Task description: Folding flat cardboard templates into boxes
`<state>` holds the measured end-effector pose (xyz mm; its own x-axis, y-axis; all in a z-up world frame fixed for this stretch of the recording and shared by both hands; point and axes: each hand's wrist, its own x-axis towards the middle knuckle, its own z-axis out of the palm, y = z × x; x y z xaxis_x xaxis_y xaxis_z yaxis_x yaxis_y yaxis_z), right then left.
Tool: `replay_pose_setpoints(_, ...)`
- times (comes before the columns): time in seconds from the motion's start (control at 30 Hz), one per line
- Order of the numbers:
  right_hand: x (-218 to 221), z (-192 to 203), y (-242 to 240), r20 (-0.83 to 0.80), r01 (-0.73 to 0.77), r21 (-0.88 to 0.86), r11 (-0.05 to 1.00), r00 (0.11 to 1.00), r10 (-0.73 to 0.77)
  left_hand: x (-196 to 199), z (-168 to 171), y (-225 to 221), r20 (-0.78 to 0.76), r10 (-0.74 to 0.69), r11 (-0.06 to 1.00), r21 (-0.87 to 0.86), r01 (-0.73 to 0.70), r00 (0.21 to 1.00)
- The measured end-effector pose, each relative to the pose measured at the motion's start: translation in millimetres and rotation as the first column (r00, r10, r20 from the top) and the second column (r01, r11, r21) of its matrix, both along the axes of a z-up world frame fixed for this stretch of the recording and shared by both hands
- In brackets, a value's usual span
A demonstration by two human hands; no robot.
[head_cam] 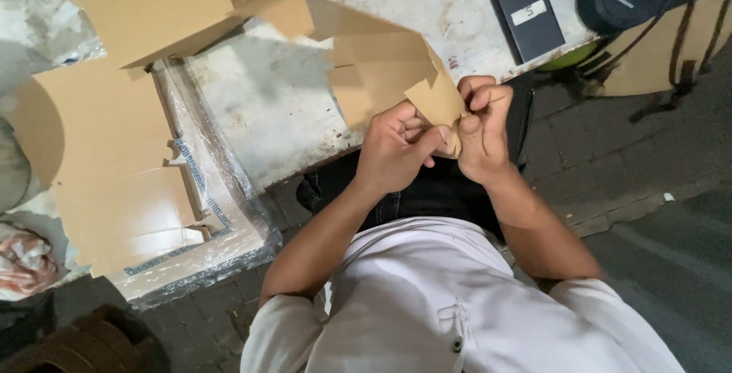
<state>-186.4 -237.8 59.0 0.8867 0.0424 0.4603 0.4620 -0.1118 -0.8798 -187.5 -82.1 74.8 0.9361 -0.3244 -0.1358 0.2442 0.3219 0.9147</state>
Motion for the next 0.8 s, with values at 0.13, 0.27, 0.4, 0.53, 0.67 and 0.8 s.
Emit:
replay_pose_setpoints(0.13, 2, 5, -6, 0.003, -0.113, -0.060, 0.992, 0.994, 0.113, -1, 8, 3, -0.007, -0.020, 1.000, 0.022, 0.020, 1.000)
replay_pose_setpoints(0.27, 0, 8, -4, 0.034, -0.110, -0.115, 0.987, 0.993, 0.115, -3, 16, 1, 0.021, 0.009, 0.993, 0.114, -0.011, 1.000)
replay_pose_setpoints(0.4, 0, 11, 1, 0.025, -0.135, -0.035, 0.990, 0.990, 0.135, 0, -4, 3, 0.024, -0.042, 0.962, 0.271, 0.033, 0.999)
replay_pose_setpoints(0.53, 4, 16, 1, -0.009, -0.135, 0.238, 0.962, 0.990, 0.142, -4, -13, 2, 0.038, -0.012, 0.988, 0.156, 0.006, 0.999)
replay_pose_setpoints(0.67, 5, 14, -15, -0.188, -0.035, 0.423, 0.906, 0.974, 0.125, 5, 34, 8, 0.160, -0.091, 0.975, 0.214, 0.055, 0.983)
replay_pose_setpoints(0.8, 5, 24, -23, -0.175, -0.142, 0.354, 0.924, 0.961, 0.214, 19, 41, 25, 0.298, -0.240, 0.947, 0.279, 0.156, 0.924)
